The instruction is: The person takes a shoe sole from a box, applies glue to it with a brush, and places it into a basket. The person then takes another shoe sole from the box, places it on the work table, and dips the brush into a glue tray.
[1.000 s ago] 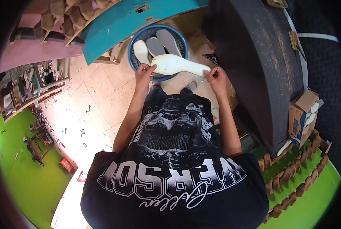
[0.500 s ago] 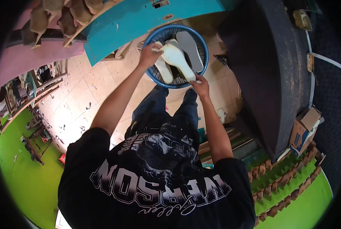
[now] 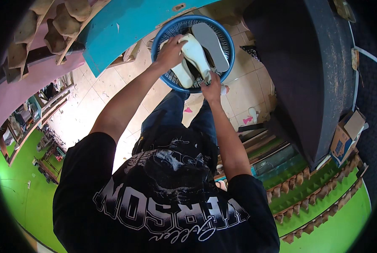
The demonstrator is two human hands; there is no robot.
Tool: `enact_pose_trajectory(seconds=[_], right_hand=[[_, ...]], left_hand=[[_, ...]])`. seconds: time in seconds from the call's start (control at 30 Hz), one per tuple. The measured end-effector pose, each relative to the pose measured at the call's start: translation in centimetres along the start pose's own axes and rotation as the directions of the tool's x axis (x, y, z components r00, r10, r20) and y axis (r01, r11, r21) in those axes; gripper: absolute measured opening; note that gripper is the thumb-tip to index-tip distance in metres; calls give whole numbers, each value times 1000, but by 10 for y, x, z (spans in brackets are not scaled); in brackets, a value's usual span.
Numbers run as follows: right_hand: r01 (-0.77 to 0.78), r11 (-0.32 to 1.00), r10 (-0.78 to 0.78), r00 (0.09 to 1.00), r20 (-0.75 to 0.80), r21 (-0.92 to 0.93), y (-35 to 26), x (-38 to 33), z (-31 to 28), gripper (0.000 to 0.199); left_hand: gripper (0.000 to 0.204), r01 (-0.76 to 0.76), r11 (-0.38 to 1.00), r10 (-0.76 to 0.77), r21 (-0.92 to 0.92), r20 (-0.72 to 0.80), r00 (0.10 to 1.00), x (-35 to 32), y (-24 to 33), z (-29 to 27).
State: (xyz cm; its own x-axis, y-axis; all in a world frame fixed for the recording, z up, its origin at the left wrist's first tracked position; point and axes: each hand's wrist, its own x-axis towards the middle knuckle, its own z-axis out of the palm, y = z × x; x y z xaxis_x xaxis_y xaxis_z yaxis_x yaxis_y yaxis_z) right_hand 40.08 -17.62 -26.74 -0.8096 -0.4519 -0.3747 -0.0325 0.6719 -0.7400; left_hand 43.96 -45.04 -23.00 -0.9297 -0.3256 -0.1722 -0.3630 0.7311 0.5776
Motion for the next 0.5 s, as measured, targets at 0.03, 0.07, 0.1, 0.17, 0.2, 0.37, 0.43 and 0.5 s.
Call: enact_pose_trajectory(seconds=[0.03,0.07,0.1,0.17,0.2,0.37,0.43,0.5], right_hand=[[39,991,-31,997,67,-127,-12,-5,-2,74],[80,964,-48,991,128,-253,-14,-8,-3,77],[71,965,-41,992,122,-252,-17,-9,-5,77],[162,902,-90,977,193,-400,-16,-10,-5,79],[157,904,-86,978,191,-397,-16,-10,-5,79],[131,912,8,942,335,-390,-17,-6,-12,85],[152,893,14,931,364,-423,-17,-8,-16,87],[179,874,14,920,391,-452,-17,-7,-18,90]], left_hand=[[54,-93,992,91,91,16,996,-7,1,1],[55,-106,980,103,167,26,994,-10,11,1],[55,-114,980,110,166,33,993,-11,19,0],[59,-129,915,74,383,154,985,-13,24,4],[59,-133,914,77,384,159,984,-13,25,6],[70,-137,895,10,425,289,957,-13,19,18],[72,-128,903,-12,410,322,947,-13,20,16],[74,-115,909,-35,400,349,936,-11,24,15]])
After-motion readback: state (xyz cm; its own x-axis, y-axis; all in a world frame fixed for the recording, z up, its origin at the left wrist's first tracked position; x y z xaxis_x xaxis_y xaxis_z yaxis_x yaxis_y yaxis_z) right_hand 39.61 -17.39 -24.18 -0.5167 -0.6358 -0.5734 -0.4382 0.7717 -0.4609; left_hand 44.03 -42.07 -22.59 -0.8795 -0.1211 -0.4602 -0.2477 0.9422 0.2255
